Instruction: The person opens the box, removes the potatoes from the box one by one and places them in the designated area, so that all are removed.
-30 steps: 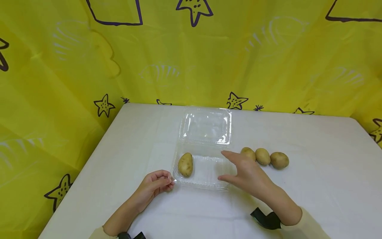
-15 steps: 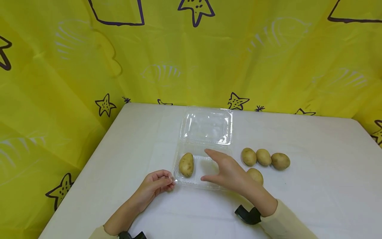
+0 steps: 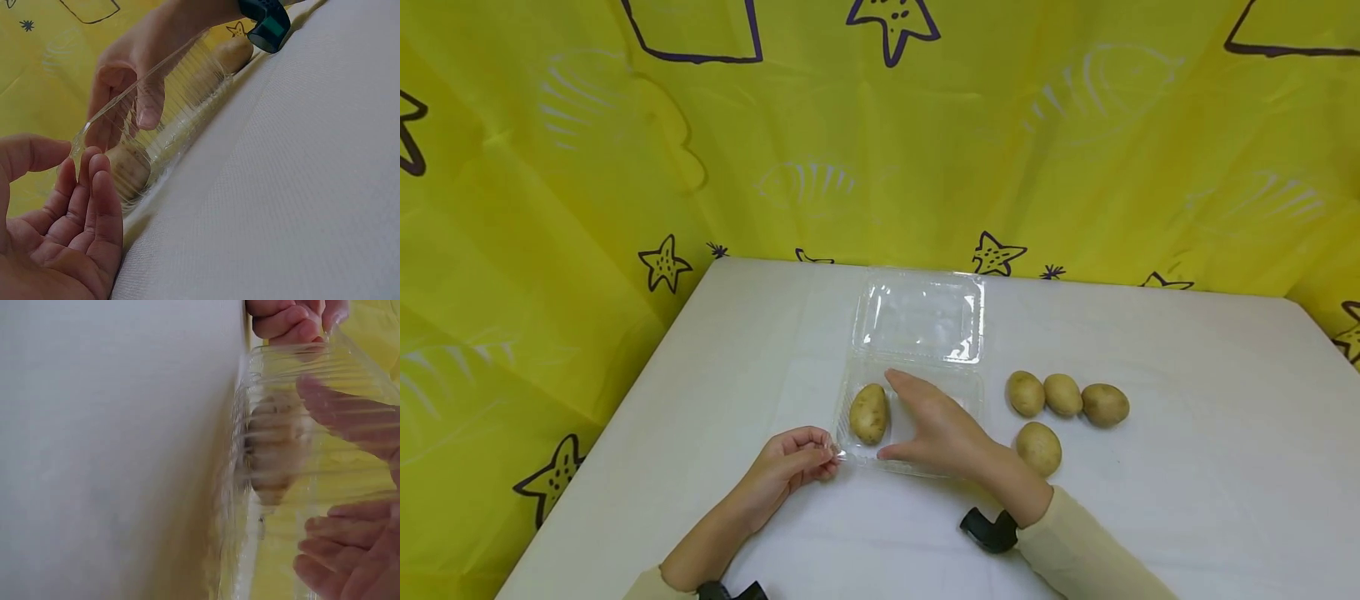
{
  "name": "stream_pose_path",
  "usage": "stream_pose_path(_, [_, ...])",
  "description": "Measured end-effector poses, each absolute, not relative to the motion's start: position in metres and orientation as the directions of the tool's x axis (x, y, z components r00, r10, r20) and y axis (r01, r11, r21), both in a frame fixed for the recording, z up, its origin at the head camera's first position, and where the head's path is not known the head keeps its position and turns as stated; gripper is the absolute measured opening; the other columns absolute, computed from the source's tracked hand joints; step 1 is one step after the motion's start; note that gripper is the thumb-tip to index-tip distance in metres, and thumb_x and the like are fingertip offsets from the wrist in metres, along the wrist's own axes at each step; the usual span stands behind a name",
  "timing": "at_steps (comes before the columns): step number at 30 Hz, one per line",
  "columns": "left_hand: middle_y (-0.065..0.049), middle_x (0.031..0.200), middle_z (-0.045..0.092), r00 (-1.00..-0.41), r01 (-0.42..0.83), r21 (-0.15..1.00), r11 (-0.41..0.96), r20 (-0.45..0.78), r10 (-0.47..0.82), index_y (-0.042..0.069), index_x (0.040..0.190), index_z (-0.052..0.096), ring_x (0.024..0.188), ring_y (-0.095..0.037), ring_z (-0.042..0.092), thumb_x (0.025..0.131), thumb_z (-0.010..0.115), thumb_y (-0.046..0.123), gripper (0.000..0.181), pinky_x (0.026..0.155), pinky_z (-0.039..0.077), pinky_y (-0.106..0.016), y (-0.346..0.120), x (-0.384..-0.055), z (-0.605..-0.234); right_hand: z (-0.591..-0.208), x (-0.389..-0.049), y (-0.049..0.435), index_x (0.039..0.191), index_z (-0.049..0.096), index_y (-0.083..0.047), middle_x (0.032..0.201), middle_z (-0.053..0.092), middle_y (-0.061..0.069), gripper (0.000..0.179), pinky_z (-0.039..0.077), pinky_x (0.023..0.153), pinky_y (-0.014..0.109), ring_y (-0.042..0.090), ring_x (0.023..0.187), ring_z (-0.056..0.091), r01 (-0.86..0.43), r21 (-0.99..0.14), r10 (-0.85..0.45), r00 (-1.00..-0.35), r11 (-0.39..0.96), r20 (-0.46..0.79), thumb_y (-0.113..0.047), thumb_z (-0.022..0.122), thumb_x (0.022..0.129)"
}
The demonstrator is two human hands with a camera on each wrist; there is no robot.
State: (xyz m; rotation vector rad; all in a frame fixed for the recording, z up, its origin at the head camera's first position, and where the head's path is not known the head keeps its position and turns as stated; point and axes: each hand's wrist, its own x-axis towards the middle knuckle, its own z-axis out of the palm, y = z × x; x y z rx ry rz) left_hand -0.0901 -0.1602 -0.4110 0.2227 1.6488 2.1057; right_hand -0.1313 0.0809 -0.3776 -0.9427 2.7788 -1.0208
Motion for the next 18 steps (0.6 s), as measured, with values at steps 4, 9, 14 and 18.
stream_pose_path(4, [-0.005, 0.087, 0.061, -0.883, -0.241, 0.953, -0.182, -0.138, 0.448, 0.003, 0.092, 0.055, 0.084, -0.013, 0.06, 0.089, 0.054, 0.006, 0.005, 0.077, 0.05, -0.025, -0.16, -0.09, -0.411, -0.377, -0.133, 0.074, 0.136, 0.036, 0.005, 0.137, 0.041, 0.017, 0.092, 0.029, 0.103, 0.039, 0.03, 0.126, 0.037, -0.498, -0.599, -0.541, -0.832, 0.627, 0.125, -0.03, 0.083, 0.066])
stream_pose_path(9, [-0.005, 0.087, 0.061, -0.884, -0.239, 0.955, -0.173, -0.141, 0.447, 0.002, 0.092, 0.054, 0.084, -0.013, 0.059, 0.089, 0.055, 0.006, 0.004, 0.077, 0.05, -0.025, -0.16, -0.09, -0.411, -0.375, -0.135, 0.067, 0.134, 0.038, 0.006, 0.134, 0.044, 0.017, 0.089, 0.029, 0.103, 0.038, 0.029, 0.125, 0.039, -0.488, -0.602, -0.546, -0.831, 0.632, 0.101, -0.027, 0.084, 0.065])
stream_pose_path(14, [-0.005, 0.087, 0.061, -0.883, -0.239, 0.956, -0.172, -0.14, 0.448, 0.002, 0.092, 0.054, 0.083, -0.013, 0.059, 0.089, 0.054, 0.005, 0.005, 0.077, 0.05, -0.025, -0.16, -0.09, -0.411, -0.374, -0.136, 0.061, 0.132, 0.039, 0.008, 0.132, 0.046, 0.018, 0.087, 0.031, 0.102, 0.038, 0.029, 0.123, 0.041, -0.51, -0.623, -0.576, -0.81, 0.593, 0.114, -0.024, 0.084, 0.065])
stream_pose_path(18, [-0.005, 0.086, 0.061, -0.883, -0.239, 0.956, -0.17, -0.141, 0.448, 0.002, 0.093, 0.055, 0.083, -0.013, 0.059, 0.089, 0.054, 0.005, 0.005, 0.077, 0.05, -0.025, -0.16, -0.09, -0.411, -0.375, -0.138, 0.056, 0.134, 0.038, 0.007, 0.13, 0.047, 0.016, 0.087, 0.033, 0.101, 0.036, 0.027, 0.12, 0.043, -0.503, -0.621, -0.586, -0.806, 0.601, 0.087, -0.025, 0.083, 0.067])
